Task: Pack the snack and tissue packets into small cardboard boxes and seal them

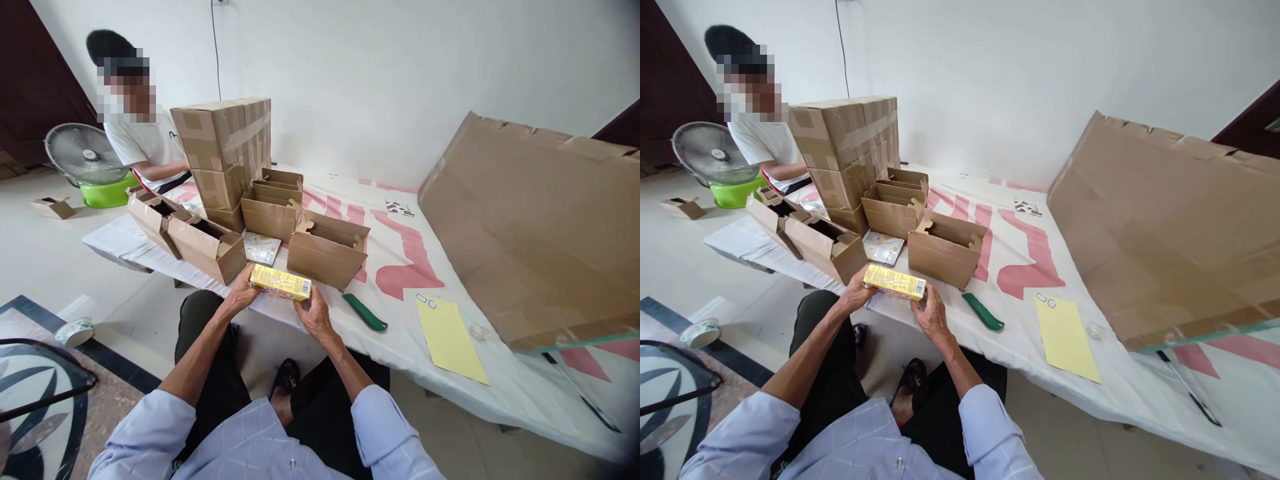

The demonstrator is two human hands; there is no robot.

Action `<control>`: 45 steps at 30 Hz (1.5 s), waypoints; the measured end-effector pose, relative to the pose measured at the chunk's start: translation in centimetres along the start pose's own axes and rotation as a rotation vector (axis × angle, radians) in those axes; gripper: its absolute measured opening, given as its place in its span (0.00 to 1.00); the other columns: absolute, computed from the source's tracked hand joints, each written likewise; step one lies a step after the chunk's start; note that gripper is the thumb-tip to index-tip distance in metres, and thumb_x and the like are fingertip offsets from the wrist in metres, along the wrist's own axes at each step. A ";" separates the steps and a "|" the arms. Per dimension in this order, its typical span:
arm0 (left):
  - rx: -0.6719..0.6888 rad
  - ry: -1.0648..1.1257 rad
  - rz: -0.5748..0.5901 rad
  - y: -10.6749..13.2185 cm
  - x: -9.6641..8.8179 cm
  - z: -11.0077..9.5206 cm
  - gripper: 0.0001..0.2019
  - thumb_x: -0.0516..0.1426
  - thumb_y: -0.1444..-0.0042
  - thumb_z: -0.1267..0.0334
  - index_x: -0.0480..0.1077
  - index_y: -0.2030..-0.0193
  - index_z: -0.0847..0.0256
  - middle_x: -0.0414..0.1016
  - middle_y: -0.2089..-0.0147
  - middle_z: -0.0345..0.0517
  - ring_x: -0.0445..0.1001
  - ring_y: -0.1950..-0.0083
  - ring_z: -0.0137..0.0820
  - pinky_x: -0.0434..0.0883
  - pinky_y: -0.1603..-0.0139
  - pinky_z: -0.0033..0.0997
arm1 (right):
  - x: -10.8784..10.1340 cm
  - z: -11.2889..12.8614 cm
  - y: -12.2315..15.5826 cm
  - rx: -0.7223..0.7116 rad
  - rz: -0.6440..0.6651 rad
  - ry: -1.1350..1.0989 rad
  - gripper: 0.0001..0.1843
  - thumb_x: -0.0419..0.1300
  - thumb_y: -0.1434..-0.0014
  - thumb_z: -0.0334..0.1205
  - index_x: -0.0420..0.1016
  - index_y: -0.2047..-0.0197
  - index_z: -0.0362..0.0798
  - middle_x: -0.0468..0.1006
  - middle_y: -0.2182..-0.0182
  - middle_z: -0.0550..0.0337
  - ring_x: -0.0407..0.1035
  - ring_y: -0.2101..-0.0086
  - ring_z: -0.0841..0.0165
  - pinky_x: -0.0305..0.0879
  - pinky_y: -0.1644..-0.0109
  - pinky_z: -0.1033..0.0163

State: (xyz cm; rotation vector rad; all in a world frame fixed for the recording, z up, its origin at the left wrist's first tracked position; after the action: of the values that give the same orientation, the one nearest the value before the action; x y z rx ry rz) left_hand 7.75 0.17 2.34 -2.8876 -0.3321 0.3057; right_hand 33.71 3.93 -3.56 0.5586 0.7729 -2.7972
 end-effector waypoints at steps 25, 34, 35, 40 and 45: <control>-0.417 0.245 -0.267 -7.4 1.7 6.0 0.32 0.69 0.51 0.45 0.71 0.42 0.56 0.76 0.60 0.48 0.82 0.59 0.42 0.78 0.61 0.40 | -11.9 2.8 1.6 -0.016 -0.240 0.094 0.29 0.68 0.32 0.55 0.73 0.31 0.57 0.79 0.40 0.47 0.78 0.44 0.48 0.81 0.41 0.39; -0.368 0.159 -0.337 -9.0 3.5 6.2 0.28 0.69 0.51 0.50 0.74 0.45 0.60 0.75 0.64 0.47 0.80 0.63 0.40 0.76 0.60 0.40 | -15.7 -4.5 -8.5 0.118 -0.167 -0.040 0.69 0.84 0.53 0.60 0.54 0.17 0.55 0.59 0.21 0.35 0.58 0.23 0.41 0.62 0.23 0.27; -0.348 0.135 -0.342 -9.2 3.6 6.2 0.27 0.69 0.50 0.52 0.75 0.45 0.61 0.76 0.63 0.48 0.80 0.62 0.42 0.77 0.60 0.41 | -15.4 -4.9 -9.2 0.122 -0.122 -0.085 0.71 0.85 0.55 0.59 0.55 0.17 0.55 0.60 0.21 0.35 0.59 0.24 0.41 0.64 0.24 0.28; -0.191 -0.017 -0.347 -11.6 3.1 4.5 0.23 0.67 0.52 0.62 0.79 0.47 0.60 0.80 0.55 0.51 0.79 0.48 0.49 0.77 0.45 0.47 | -14.1 -4.5 -10.7 0.098 0.020 -0.320 0.66 0.85 0.54 0.56 0.59 0.19 0.60 0.69 0.25 0.41 0.72 0.32 0.49 0.79 0.33 0.38; -0.016 -0.150 -0.322 -14.0 2.8 2.4 0.35 0.66 0.52 0.69 0.74 0.33 0.58 0.79 0.44 0.52 0.77 0.42 0.48 0.73 0.32 0.48 | -13.8 -4.4 -10.4 0.118 -0.040 -0.310 0.67 0.85 0.54 0.53 0.58 0.18 0.61 0.68 0.25 0.41 0.74 0.34 0.49 0.82 0.37 0.40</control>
State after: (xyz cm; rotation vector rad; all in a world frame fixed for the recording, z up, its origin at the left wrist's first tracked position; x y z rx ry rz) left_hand 7.08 14.60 2.84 -2.7706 -0.8162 0.4623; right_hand 44.83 16.11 3.23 0.1198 0.5629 -2.8798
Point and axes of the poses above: each hand's wrist, its own y-axis away from the middle knuckle, its own x-axis out of the palm, z = x × y, the point moved 2 cm from there along -y, towards the middle knuckle
